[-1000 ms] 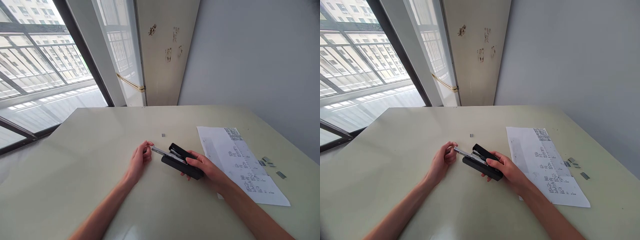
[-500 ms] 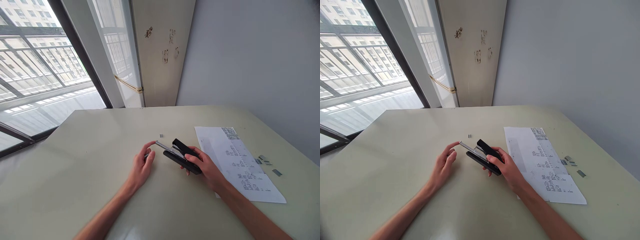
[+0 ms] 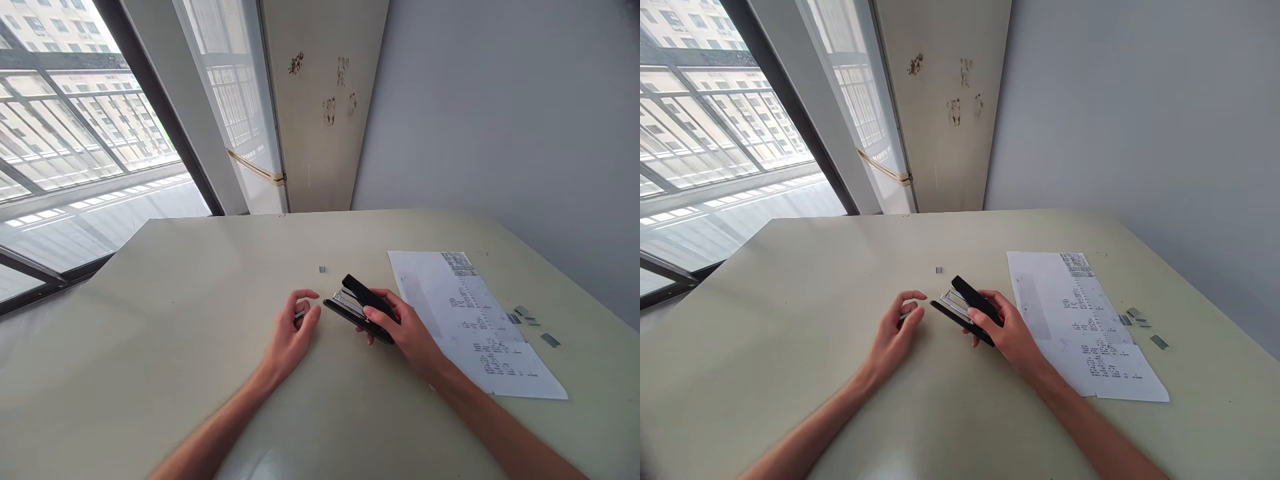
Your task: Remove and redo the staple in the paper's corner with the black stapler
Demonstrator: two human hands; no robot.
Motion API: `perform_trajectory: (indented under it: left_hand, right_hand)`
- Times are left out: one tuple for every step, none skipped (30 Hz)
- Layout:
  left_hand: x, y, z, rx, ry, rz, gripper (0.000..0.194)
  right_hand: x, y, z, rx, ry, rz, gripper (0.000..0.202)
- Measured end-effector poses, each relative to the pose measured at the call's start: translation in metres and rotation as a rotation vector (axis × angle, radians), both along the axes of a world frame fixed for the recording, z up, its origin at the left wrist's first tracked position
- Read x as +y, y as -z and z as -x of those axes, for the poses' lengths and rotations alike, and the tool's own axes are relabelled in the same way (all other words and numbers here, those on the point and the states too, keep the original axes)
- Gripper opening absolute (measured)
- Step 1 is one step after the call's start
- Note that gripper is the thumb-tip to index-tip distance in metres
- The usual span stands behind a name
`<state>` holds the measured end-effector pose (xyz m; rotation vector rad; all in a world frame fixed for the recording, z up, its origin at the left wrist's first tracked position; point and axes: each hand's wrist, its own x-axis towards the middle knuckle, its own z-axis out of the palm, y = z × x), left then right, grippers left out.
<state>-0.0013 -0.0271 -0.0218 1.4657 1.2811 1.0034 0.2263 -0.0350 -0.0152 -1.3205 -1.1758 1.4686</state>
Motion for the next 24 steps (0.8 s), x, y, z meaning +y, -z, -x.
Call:
perform_trajectory:
  left_hand:
    - [0.002,0.000,0.001,-0.044,-0.023,0.047,0.031]
    - [0.005,0.000,0.003,-0.093,-0.042,0.094,0.030]
    - [0.007,0.001,0.004,-0.152,-0.057,0.136,0.030]
    - [0.010,0.003,0.006,-0.233,-0.066,0.174,0.029]
    - [0.012,0.004,0.007,-0.324,-0.071,0.208,0.028]
    - [0.014,0.006,0.008,-0.416,-0.071,0.234,0.027]
    - [0.015,0.007,0.009,-0.497,-0.070,0.253,0.026]
    - [0.016,0.007,0.009,-0.563,-0.067,0.269,0.025]
    - [0.017,0.007,0.010,-0.610,-0.062,0.284,0.025]
    - [0.018,0.006,0.010,-0.644,-0.056,0.298,0.024]
    - [0.018,0.005,0.010,-0.673,-0.051,0.313,0.024]
    - [0.019,0.004,0.010,-0.712,-0.046,0.333,0.023]
    - [0.020,0.003,0.010,-0.756,-0.046,0.355,0.021]
    - [0.021,0.002,0.010,-0.802,-0.050,0.378,0.019]
    - [0.021,0.002,0.011,-0.851,-0.060,0.400,0.017]
    - [0.023,0.002,0.011,-0.900,-0.073,0.422,0.016]
    - [0.024,0.002,0.012,-0.949,-0.087,0.443,0.014]
    - [0.025,0.003,0.014,-0.995,-0.102,0.464,0.014]
    - [0.025,0.004,0.015,-1.037,-0.115,0.484,0.015]
    - [0.026,0.005,0.016,-1.075,-0.127,0.503,0.017]
    - [0.027,0.006,0.017,-1.108,-0.138,0.520,0.019]
    - [0.027,0.006,0.018,-1.136,-0.148,0.535,0.022]
    - [0.027,0.007,0.019,-1.160,-0.157,0.548,0.024]
    - [0.027,0.007,0.019,-1.180,-0.164,0.558,0.026]
  right_hand:
    - [0.000,0.001,-0.001,-0.014,0.006,-0.009,0.052]
    - [0.000,0.002,-0.001,-0.034,0.012,-0.020,0.052]
    - [-0.001,0.004,-0.002,-0.063,0.021,-0.033,0.051]
    - [-0.001,0.006,-0.002,-0.100,0.035,-0.049,0.050]
    - [-0.001,0.008,-0.002,-0.143,0.056,-0.068,0.049]
    - [-0.001,0.011,-0.002,-0.187,0.081,-0.092,0.048]
    - [-0.001,0.013,-0.002,-0.229,0.109,-0.122,0.047]
    - [-0.001,0.016,-0.002,-0.269,0.138,-0.156,0.046]
    - [-0.001,0.018,-0.002,-0.310,0.165,-0.193,0.046]
    - [0.000,0.021,-0.002,-0.351,0.191,-0.234,0.045]
    - [0.000,0.023,-0.003,-0.394,0.212,-0.274,0.044]
    - [0.001,0.025,-0.004,-0.436,0.227,-0.311,0.043]
    - [0.002,0.028,-0.005,-0.474,0.236,-0.341,0.041]
    - [0.003,0.030,-0.006,-0.506,0.239,-0.366,0.040]
    - [0.004,0.032,-0.007,-0.530,0.242,-0.387,0.039]
    - [0.005,0.035,-0.008,-0.551,0.245,-0.403,0.039]
    - [0.006,0.038,-0.009,-0.571,0.251,-0.416,0.039]
    - [0.008,0.040,-0.010,-0.593,0.262,-0.428,0.040]
    - [0.011,0.043,-0.011,-0.619,0.275,-0.439,0.041]
    - [0.014,0.045,-0.011,-0.647,0.285,-0.450,0.042]
    - [0.018,0.046,-0.010,-0.674,0.290,-0.459,0.043]
    - [0.022,0.047,-0.009,-0.698,0.287,-0.468,0.044]
    - [0.027,0.048,-0.007,-0.717,0.279,-0.477,0.044]
    - [0.032,0.048,-0.004,-0.728,0.269,-0.486,0.044]
